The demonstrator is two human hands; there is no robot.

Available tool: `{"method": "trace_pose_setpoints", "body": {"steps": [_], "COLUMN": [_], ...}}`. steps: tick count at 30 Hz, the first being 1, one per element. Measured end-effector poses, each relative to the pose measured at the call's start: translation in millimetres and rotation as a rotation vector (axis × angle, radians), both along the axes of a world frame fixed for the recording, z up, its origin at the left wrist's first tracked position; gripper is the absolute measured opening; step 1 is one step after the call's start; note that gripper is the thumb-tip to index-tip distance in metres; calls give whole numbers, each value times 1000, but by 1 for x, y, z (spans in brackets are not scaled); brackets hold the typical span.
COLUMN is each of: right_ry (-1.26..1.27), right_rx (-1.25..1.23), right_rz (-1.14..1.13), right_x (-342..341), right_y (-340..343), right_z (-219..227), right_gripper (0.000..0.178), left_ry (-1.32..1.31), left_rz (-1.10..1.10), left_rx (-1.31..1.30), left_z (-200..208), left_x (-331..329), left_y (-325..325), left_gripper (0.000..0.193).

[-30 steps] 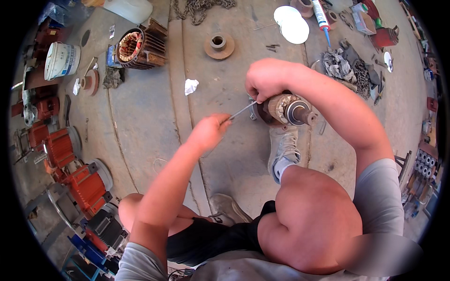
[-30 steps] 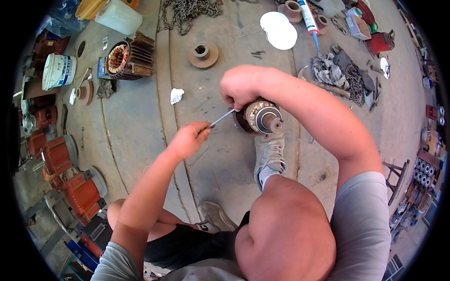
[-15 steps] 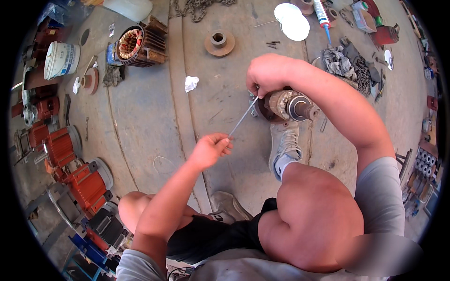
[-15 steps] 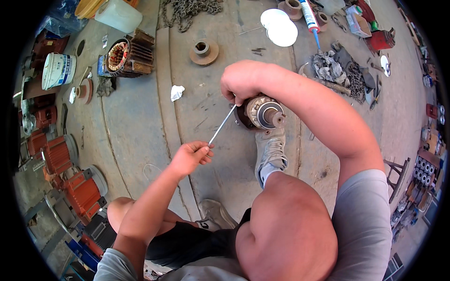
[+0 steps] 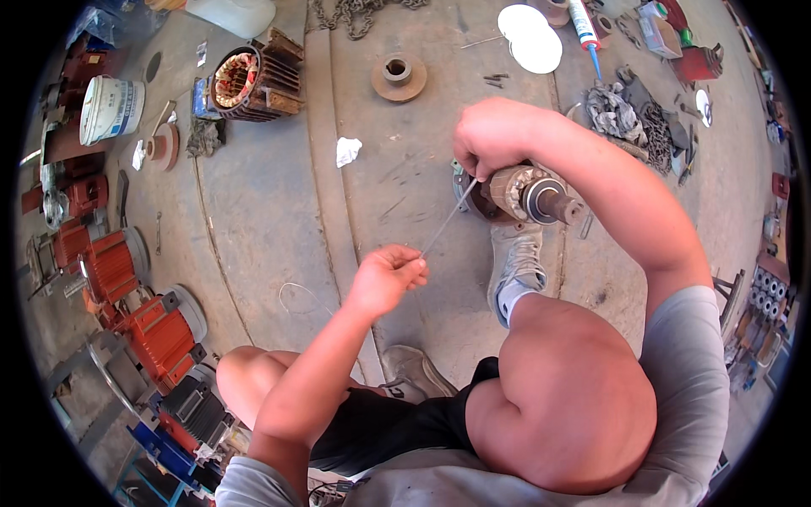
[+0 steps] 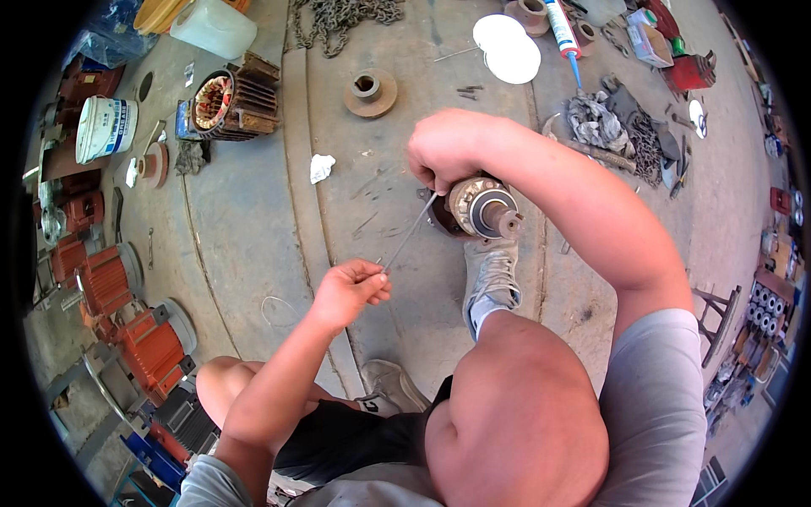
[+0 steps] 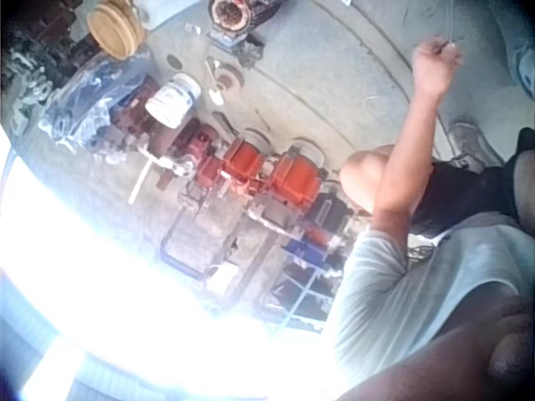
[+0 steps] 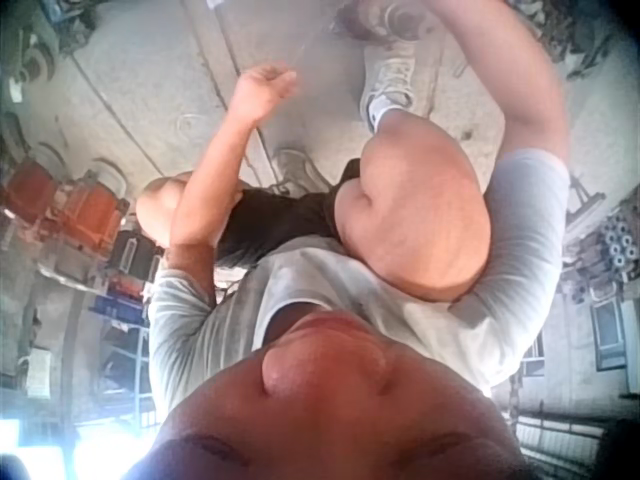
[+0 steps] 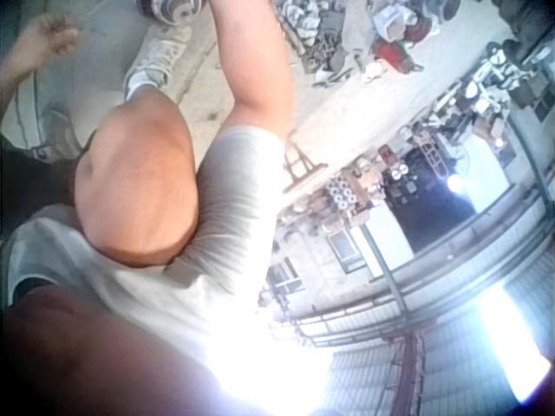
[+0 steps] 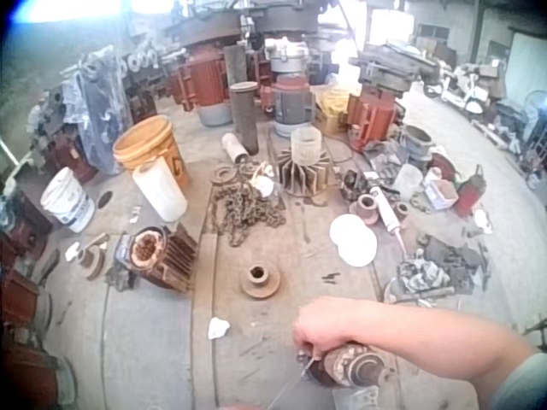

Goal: The person sits on the floor and uses a screwdriver to remove screws from a motor housing. They then separate the housing halves and use a small tool to scrape or clean the interior surface of the housing.

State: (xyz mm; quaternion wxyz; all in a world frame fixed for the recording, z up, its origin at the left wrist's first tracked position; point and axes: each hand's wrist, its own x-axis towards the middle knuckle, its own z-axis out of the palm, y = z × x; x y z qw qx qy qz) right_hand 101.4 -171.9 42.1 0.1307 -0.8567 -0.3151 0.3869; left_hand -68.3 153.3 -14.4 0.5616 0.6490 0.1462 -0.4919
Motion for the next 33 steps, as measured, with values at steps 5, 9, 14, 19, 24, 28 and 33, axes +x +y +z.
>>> {"method": "trace_pose_setpoints", "body": {"steps": [5, 9, 14, 19, 24, 28, 33], "right_ry": [-26, -21, -5, 85, 55, 256, 224], "right_rx": [35, 16, 3, 103, 337, 161, 219], "right_rz": [5, -20, -15, -134, -541, -658, -643], "right_x": [-3, -2, 1, -2, -29, -36, -36], "right_y": [-2, 1, 3, -14, -45, -38, -35], "right_z": [-5, -7, -7, -21, -72, -77, -83], "right_gripper": [17, 17, 17, 22, 46, 60, 54], "left_ry": [37, 55, 88, 29, -103, -198, -277], "left_rz": [-17, 16, 147, 207, 243, 115, 248], "left_rx": [-2, 10, 31, 28, 47, 79, 110], "left_z": [-9, -10, -10, -15, -22, -30, -31], "left_x": [-11, -26, -26, -21, -12, 17, 25], "left_y": [-8, -22, -26, -18, -10, 13, 20], "left_gripper": [21, 21, 23, 22, 21, 22, 31]}}
